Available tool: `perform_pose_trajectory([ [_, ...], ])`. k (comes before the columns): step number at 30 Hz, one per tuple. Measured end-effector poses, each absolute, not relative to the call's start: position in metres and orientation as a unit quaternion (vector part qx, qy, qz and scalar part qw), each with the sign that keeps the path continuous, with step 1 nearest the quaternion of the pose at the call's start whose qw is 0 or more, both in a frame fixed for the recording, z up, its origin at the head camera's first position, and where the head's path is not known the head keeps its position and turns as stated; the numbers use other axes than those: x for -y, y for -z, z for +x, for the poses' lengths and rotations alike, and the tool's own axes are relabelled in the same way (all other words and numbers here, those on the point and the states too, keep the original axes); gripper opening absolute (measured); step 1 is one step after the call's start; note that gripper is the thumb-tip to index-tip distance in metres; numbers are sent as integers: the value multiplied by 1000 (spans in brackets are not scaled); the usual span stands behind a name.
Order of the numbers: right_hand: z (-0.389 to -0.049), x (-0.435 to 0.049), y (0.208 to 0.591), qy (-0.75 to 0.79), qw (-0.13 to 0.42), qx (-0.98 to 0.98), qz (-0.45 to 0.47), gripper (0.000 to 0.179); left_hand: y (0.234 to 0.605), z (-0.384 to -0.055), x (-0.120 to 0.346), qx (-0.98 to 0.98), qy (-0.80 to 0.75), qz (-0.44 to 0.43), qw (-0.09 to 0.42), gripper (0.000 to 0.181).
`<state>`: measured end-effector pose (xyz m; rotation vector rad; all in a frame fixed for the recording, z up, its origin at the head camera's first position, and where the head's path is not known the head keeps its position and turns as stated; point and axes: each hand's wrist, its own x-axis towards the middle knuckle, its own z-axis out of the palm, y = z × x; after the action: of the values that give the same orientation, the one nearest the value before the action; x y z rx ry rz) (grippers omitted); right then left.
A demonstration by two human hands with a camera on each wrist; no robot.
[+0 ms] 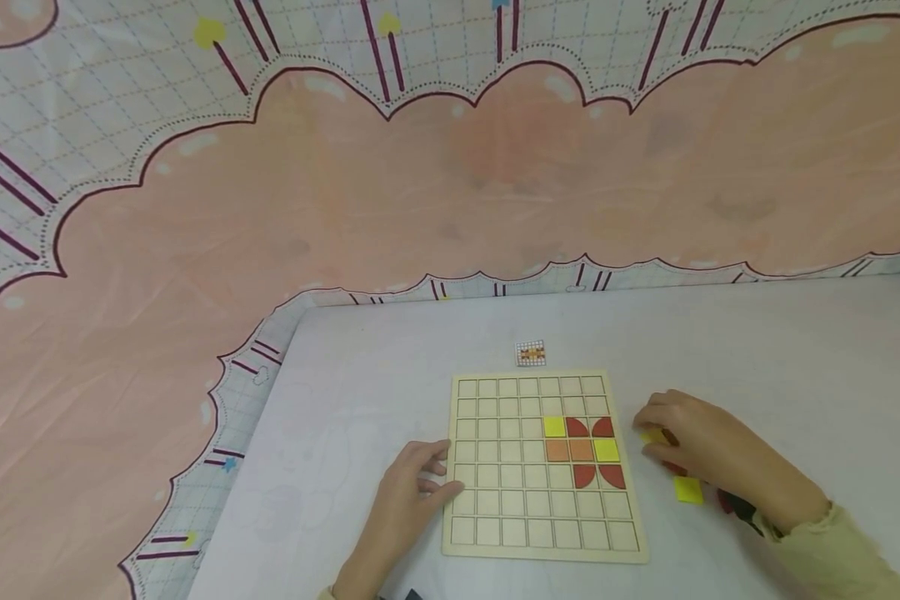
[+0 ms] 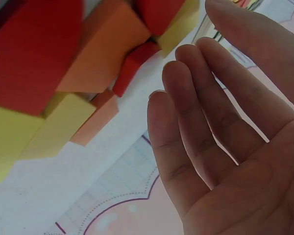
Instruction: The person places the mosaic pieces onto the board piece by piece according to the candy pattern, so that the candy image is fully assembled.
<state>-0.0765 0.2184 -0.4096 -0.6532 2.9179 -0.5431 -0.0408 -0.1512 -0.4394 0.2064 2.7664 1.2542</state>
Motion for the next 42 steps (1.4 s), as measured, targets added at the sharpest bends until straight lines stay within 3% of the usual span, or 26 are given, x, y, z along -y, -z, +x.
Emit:
perform_pose_trajectory([
  [16,-77,-225,415,182,67,-957,-215,24,439,-40,152,-903,-421,70,50,52],
  [25,-78,-222,409,187,59,-958,-208,8,438,-41,151,-905,-417,65,53,52],
  [32,-79,-222,408,192,58,-963,-182,17,437,-41,151,-903,-421,62,55,53],
  [42,-81,-222,407,206,18,-957,-203,9,438,-41,151,-902,-424,60,57,53],
])
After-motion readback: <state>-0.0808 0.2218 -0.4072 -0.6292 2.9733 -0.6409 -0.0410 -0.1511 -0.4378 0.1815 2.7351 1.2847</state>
